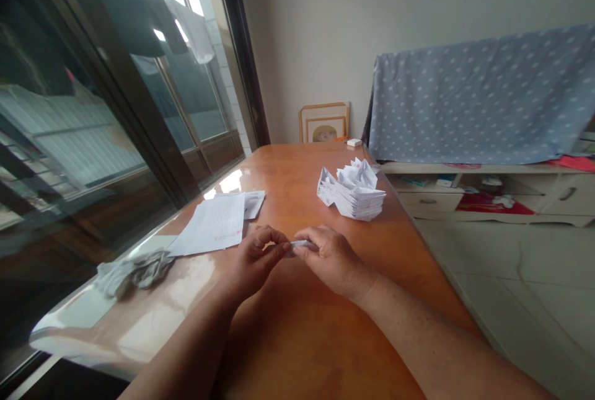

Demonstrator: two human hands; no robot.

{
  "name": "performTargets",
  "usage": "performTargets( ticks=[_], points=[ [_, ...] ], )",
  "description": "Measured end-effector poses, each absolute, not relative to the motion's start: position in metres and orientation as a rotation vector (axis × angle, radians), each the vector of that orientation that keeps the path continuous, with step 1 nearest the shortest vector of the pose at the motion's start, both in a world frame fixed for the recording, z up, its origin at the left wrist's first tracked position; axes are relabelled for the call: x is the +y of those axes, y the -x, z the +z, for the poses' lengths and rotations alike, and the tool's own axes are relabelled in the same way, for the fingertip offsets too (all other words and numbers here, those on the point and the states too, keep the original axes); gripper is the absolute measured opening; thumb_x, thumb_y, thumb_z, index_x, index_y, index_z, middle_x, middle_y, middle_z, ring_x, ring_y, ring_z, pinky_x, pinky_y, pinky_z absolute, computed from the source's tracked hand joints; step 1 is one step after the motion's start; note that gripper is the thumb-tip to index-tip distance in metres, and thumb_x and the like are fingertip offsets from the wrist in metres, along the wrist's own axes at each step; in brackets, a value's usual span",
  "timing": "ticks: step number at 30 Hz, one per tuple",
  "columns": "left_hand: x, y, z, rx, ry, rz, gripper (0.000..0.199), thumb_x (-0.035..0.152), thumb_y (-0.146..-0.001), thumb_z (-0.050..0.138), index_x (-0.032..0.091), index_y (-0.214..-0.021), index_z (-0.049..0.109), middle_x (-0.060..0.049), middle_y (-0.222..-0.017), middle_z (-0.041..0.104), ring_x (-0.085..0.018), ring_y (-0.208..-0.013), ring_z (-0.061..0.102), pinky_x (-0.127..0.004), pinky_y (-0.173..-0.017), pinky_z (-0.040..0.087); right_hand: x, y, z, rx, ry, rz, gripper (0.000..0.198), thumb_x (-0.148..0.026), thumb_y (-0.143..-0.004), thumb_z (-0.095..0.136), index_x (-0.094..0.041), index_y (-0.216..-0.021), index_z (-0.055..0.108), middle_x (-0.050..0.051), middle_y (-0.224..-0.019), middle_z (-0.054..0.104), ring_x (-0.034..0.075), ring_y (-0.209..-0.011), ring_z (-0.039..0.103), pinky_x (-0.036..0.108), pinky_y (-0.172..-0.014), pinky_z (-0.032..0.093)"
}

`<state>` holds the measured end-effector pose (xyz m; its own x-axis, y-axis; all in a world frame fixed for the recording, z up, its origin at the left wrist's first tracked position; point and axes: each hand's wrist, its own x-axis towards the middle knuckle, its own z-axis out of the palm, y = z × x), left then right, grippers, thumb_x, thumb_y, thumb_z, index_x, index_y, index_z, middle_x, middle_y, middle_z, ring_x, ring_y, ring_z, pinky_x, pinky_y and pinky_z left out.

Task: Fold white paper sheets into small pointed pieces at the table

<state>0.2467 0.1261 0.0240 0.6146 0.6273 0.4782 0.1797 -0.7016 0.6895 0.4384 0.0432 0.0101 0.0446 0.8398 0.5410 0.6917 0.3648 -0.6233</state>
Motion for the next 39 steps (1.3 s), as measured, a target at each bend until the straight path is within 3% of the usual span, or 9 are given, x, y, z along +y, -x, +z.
performTargets(
  ticks=[14,20,30,39],
  points=[
    [0.129,-0.244,0.022,0.65,-2.193,0.964,0.016,0.031,-0.094,0.061,0.02,-0.083,0.067,-0.005,-0.083,0.067,-0.019,-0.084,0.061,-0.031,-0.075,0.049,0.046,-0.443,0.011,-1.714,1.314,0.315,0.017,-0.03,-0.095,0.059,-0.022,-0.089,0.074,0.002,-0.084,0.072,0.018,-0.08,0.066,0.031,-0.074,0.051],
    [0.131,-0.244,0.024,0.67,-2.286,0.962,0.014,0.028,-0.092,0.062,0.02,-0.081,0.067,-0.004,-0.082,0.068,-0.019,-0.083,0.06,-0.032,-0.075,0.047,0.048,-0.445,0.002,-1.671,1.309,0.431,0.024,-0.036,-0.098,0.055,-0.022,-0.096,0.074,0.002,-0.087,0.074,0.018,-0.08,0.067,0.031,-0.074,0.054],
    [0.133,-0.244,0.021,0.702,-2.232,0.975,0.016,0.031,-0.093,0.063,0.02,-0.083,0.068,-0.004,-0.083,0.068,-0.019,-0.083,0.06,-0.031,-0.075,0.047,0.045,-0.444,0.012,-1.75,1.341,0.161,0.023,-0.031,-0.1,0.052,-0.022,-0.095,0.073,0.004,-0.086,0.071,0.019,-0.081,0.065,0.032,-0.076,0.051],
    [0.132,-0.243,0.023,0.749,-2.287,0.994,0.012,0.02,-0.09,0.062,0.02,-0.08,0.067,-0.004,-0.082,0.069,-0.019,-0.083,0.06,-0.032,-0.076,0.046,0.047,-0.447,0.003,-1.804,1.387,0.121,0.02,-0.031,-0.098,0.054,-0.024,-0.097,0.072,0.004,-0.085,0.071,0.02,-0.081,0.064,0.033,-0.073,0.049]
  ],
)
